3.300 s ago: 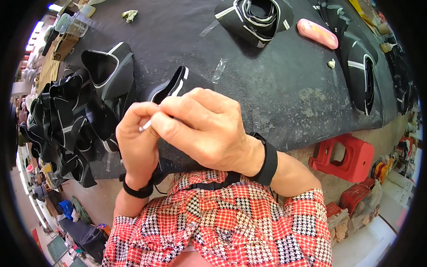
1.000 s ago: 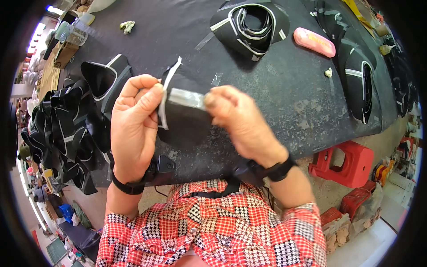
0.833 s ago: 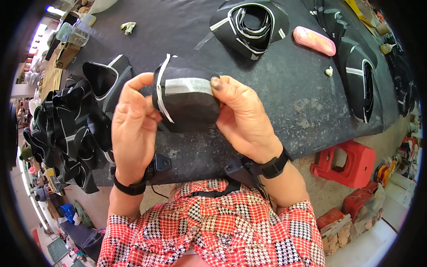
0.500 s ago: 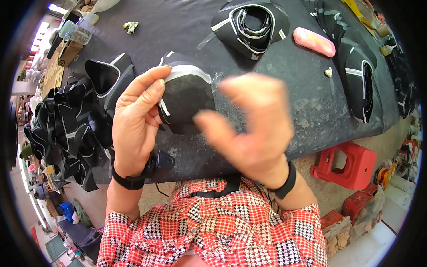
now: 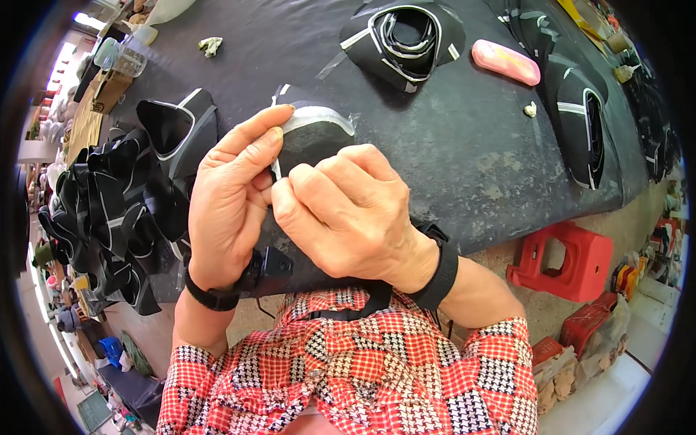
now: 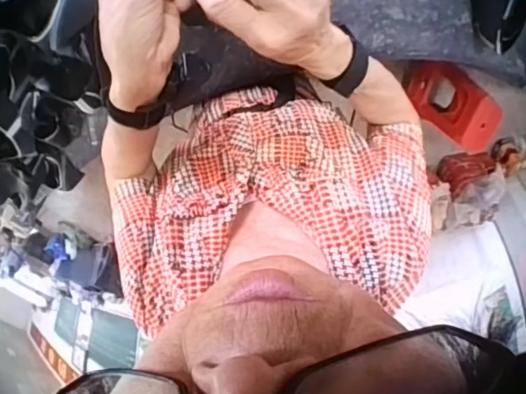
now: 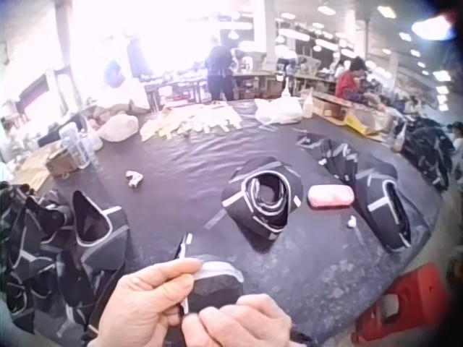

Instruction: The recorder is stripping thin layers or tape from the edges of black leather or synthetic shoe upper components.

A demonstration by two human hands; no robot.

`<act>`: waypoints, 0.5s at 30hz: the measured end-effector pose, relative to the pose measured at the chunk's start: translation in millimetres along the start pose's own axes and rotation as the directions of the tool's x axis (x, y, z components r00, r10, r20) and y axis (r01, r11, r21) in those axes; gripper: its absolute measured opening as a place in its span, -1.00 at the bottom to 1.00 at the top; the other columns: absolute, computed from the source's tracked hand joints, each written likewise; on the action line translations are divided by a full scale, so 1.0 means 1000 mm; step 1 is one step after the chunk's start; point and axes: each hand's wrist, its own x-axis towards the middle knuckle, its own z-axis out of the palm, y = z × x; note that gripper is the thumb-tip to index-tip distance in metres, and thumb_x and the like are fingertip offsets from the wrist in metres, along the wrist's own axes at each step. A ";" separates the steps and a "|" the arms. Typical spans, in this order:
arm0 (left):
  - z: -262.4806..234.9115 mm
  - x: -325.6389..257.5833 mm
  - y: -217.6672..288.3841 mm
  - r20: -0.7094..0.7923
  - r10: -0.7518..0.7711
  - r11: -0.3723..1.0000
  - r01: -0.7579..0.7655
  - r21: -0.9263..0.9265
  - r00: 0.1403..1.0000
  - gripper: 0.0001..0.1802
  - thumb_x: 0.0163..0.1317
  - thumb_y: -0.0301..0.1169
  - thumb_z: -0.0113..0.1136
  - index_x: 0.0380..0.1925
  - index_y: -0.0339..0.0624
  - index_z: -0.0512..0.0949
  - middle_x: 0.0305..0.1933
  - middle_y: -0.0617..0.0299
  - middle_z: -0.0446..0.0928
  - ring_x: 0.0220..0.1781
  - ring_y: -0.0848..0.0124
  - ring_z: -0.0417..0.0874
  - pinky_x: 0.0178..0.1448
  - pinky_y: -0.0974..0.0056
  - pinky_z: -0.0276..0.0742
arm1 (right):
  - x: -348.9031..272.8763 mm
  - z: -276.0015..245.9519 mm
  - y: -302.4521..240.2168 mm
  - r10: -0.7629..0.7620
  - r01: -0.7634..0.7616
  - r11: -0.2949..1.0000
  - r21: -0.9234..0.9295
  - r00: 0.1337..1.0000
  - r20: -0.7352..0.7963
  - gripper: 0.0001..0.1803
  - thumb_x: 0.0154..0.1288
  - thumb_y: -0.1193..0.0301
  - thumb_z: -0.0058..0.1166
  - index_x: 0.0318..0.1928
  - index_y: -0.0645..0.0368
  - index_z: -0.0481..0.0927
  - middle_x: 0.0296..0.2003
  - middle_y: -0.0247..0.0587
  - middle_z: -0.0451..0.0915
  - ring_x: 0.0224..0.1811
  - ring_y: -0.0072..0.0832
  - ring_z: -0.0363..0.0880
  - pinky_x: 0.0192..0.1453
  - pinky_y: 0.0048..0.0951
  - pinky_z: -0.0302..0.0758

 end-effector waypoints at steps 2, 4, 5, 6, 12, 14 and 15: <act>-0.001 -0.001 -0.003 -0.009 -0.002 1.000 0.002 0.027 1.000 -0.76 0.21 -0.51 0.09 -0.12 -0.30 0.54 -0.45 0.43 0.48 -0.61 0.78 0.24 -0.57 0.63 0.15 | 0.004 -0.002 -0.004 -0.003 0.003 1.000 -0.010 0.998 0.066 -0.82 -0.24 0.42 0.07 -0.48 0.15 0.50 -0.49 -0.39 0.41 -0.52 -0.57 0.39 -0.39 -0.52 0.35; -0.002 -0.001 -0.005 -0.005 0.019 0.998 -0.019 0.060 1.000 -0.76 0.21 -0.52 0.08 -0.12 -0.32 0.54 -0.42 0.41 0.50 -0.59 0.78 0.26 -0.57 0.63 0.15 | 0.008 -0.004 -0.006 0.007 -0.005 1.000 -0.016 0.992 0.126 -0.88 -0.20 0.41 0.06 -0.53 0.10 0.47 -0.52 -0.41 0.37 -0.51 -0.58 0.38 -0.40 -0.49 0.35; -0.001 -0.003 -0.005 0.000 0.008 0.994 -0.008 0.105 1.000 -0.75 0.20 -0.53 0.08 -0.11 -0.34 0.53 -0.38 0.38 0.52 -0.53 0.75 0.35 -0.49 0.60 0.26 | 0.012 -0.009 -0.008 0.038 -0.039 0.999 -0.002 0.964 0.263 -0.89 -0.19 0.41 0.05 -0.54 0.10 0.46 -0.52 -0.39 0.37 -0.50 -0.56 0.39 -0.40 -0.48 0.35; -0.003 -0.006 -0.007 0.003 0.041 0.986 -0.041 0.163 0.999 -0.74 0.19 -0.54 0.09 -0.10 -0.36 0.53 -0.35 0.35 0.54 -0.48 0.71 0.39 -0.43 0.58 0.32 | 0.021 -0.016 -0.011 0.057 -0.071 0.997 0.021 0.918 0.392 -0.90 -0.19 0.41 0.05 -0.55 0.09 0.46 -0.53 -0.38 0.37 -0.49 -0.54 0.40 -0.40 -0.46 0.35; -0.021 -0.019 -0.008 0.260 0.390 0.617 -0.460 0.638 0.883 -0.50 0.03 -0.57 0.25 0.05 -0.16 0.46 -0.31 0.21 0.62 -0.50 0.74 0.45 -0.38 0.56 0.40 | 0.028 -0.064 0.022 -0.447 -0.649 0.312 0.694 0.544 0.710 -0.93 0.01 0.42 0.11 -0.52 0.12 0.52 -0.52 -0.23 0.52 -0.45 -0.44 0.56 -0.45 -0.41 0.46; -0.030 -0.018 -0.019 0.319 0.387 0.663 -0.502 0.556 0.865 -0.20 -0.03 -0.53 0.33 0.24 -0.21 0.17 -0.14 0.14 0.58 -0.45 0.70 0.52 -0.34 0.56 0.42 | 0.033 -0.067 0.037 0.075 -0.702 0.309 0.642 0.691 0.719 -0.86 0.01 0.44 0.17 -0.36 0.17 0.56 -0.51 -0.30 0.55 -0.50 -0.57 0.51 -0.48 -0.54 0.42; -0.031 -0.021 -0.022 0.302 0.395 0.686 -0.497 0.531 0.867 -0.11 -0.05 -0.51 0.35 0.28 -0.24 0.07 -0.04 0.10 0.55 -0.42 0.68 0.56 -0.33 0.55 0.44 | 0.037 -0.062 0.042 0.347 -0.810 0.290 0.510 0.585 0.733 -0.78 -0.01 0.47 0.19 -0.28 0.20 0.57 -0.52 -0.37 0.53 -0.55 -0.68 0.45 -0.51 -0.62 0.38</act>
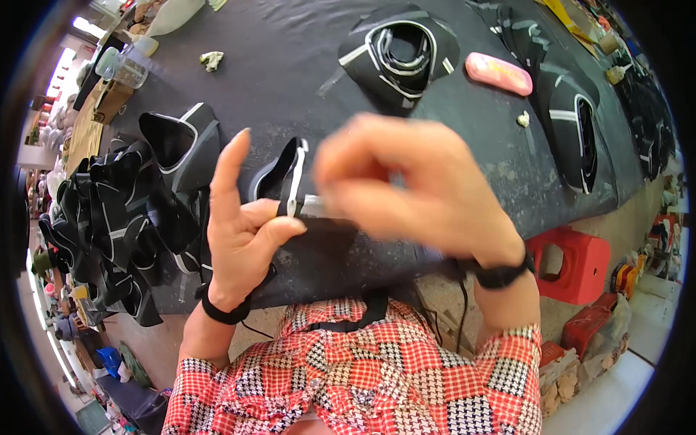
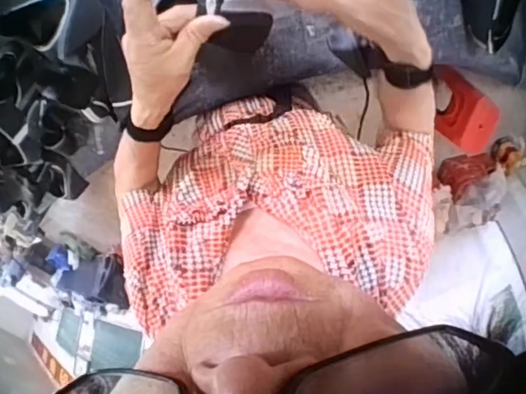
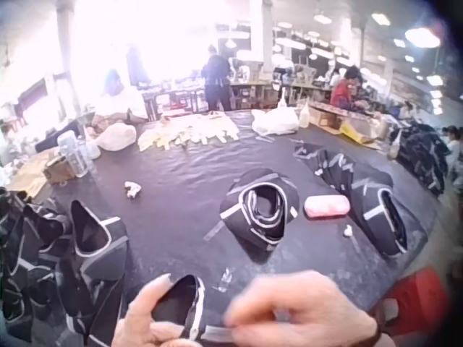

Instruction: The recorder is stripping thin layers or tape from the edges of black leather or synthetic shoe upper components.

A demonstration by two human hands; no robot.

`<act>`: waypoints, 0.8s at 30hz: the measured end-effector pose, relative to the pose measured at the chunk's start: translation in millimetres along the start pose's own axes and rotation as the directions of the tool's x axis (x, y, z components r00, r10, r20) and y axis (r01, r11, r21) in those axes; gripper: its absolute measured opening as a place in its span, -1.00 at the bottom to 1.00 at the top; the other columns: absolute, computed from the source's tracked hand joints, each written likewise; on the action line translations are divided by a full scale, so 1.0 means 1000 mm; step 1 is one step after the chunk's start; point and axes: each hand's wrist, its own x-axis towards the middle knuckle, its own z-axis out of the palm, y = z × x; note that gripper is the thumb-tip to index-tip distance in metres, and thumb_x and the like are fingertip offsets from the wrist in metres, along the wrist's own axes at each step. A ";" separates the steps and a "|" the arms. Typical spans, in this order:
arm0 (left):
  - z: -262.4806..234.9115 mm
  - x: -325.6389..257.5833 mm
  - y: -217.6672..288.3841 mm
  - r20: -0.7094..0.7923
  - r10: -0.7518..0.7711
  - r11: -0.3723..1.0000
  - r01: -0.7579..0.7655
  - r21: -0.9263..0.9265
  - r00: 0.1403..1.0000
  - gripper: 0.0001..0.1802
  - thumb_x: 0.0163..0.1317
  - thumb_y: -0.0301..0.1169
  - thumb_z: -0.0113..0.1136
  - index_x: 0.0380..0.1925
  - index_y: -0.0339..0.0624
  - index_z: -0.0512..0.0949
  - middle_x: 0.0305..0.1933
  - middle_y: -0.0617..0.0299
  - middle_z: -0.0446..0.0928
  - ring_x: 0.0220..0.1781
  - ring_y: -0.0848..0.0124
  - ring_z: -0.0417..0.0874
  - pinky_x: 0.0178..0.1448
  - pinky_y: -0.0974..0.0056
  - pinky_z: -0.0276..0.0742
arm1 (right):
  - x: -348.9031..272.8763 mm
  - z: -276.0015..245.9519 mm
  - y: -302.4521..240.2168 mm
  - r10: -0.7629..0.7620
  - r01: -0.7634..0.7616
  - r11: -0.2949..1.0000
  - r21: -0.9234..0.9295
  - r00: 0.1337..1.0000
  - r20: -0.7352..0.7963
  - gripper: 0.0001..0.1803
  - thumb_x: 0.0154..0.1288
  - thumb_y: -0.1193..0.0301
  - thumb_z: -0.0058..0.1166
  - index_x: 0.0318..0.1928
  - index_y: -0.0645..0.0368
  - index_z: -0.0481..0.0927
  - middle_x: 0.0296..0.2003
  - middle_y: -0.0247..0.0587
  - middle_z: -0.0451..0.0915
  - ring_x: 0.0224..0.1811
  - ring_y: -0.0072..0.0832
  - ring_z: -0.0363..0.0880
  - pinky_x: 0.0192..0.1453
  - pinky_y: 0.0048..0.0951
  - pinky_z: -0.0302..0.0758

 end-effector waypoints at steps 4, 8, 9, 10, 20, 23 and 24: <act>-0.003 -0.004 0.007 0.045 -0.007 1.000 0.008 -0.019 0.999 -0.03 -0.09 -0.48 0.39 0.28 -0.29 -0.01 0.28 0.06 0.24 -0.33 0.54 0.64 -0.24 0.49 0.54 | 0.029 0.002 0.024 -0.089 0.114 0.989 -0.095 0.968 0.235 -0.63 0.03 0.38 0.23 -0.13 0.24 0.52 -0.29 -0.31 0.52 -0.54 -0.65 0.39 -0.46 -0.64 0.34; -0.006 -0.003 0.010 0.141 -0.037 0.937 0.083 -0.339 0.989 -0.04 -0.06 -0.58 0.34 0.29 -0.25 -0.04 0.18 0.11 0.32 -0.24 0.49 0.61 -0.17 0.46 0.54 | 0.050 0.007 0.056 0.049 -0.270 0.935 0.231 0.743 0.667 -0.67 0.08 0.28 0.23 -0.21 0.23 0.58 -0.62 -0.49 0.45 -0.63 -0.78 0.28 -0.57 -0.71 0.20; -0.009 -0.005 0.008 0.172 -0.087 0.925 0.144 -0.352 0.981 -0.07 -0.06 -0.62 0.32 0.29 -0.26 -0.02 0.12 0.13 0.37 -0.23 0.51 0.60 -0.17 0.47 0.52 | 0.053 0.004 0.060 0.006 -0.233 0.937 0.259 0.754 0.657 -0.72 0.09 0.31 0.22 -0.25 0.25 0.59 -0.64 -0.49 0.43 -0.65 -0.79 0.26 -0.59 -0.72 0.17; -0.013 -0.007 0.005 0.204 -0.139 0.909 0.207 -0.362 0.969 -0.09 -0.06 -0.66 0.30 0.28 -0.26 0.01 0.06 0.15 0.41 -0.23 0.52 0.59 -0.17 0.47 0.51 | 0.055 0.001 0.064 -0.037 -0.196 0.938 0.287 0.765 0.643 -0.76 0.10 0.34 0.21 -0.28 0.26 0.60 -0.66 -0.50 0.41 -0.67 -0.81 0.24 -0.61 -0.73 0.14; -0.022 0.005 0.027 0.195 -0.134 0.921 0.195 -0.337 0.972 -0.20 -0.29 -0.75 0.34 0.11 -0.33 0.33 -0.39 0.22 0.56 -0.35 0.54 0.56 -0.25 0.47 0.48 | 0.041 -0.022 0.033 -0.077 -0.141 0.938 0.317 0.807 0.586 -0.85 0.18 0.42 0.12 -0.33 0.26 0.60 -0.64 -0.51 0.43 -0.63 -0.80 0.31 -0.59 -0.70 0.24; -0.006 0.063 0.064 0.243 0.177 0.982 -0.154 -0.109 0.954 -0.22 -0.26 -0.68 0.34 0.10 -0.40 0.29 -0.43 0.17 0.58 -0.42 0.46 0.59 -0.23 0.36 0.48 | 0.033 -0.074 -0.047 -0.287 0.345 0.933 -0.106 0.888 0.361 -0.86 0.05 0.46 0.19 -0.38 0.27 0.60 -0.58 -0.28 0.46 -0.62 -0.54 0.44 -0.48 -0.54 0.37; -0.005 0.075 0.082 0.291 0.326 0.937 -0.348 0.027 0.899 -0.21 -0.21 -0.63 0.31 0.13 -0.38 0.24 -0.47 0.18 0.60 -0.44 0.43 0.59 -0.19 0.30 0.45 | 0.022 -0.078 -0.071 -0.370 0.471 0.827 -0.307 0.867 0.334 -0.86 -0.01 0.46 0.21 -0.41 0.25 0.61 -0.57 -0.28 0.47 -0.62 -0.51 0.47 -0.45 -0.53 0.41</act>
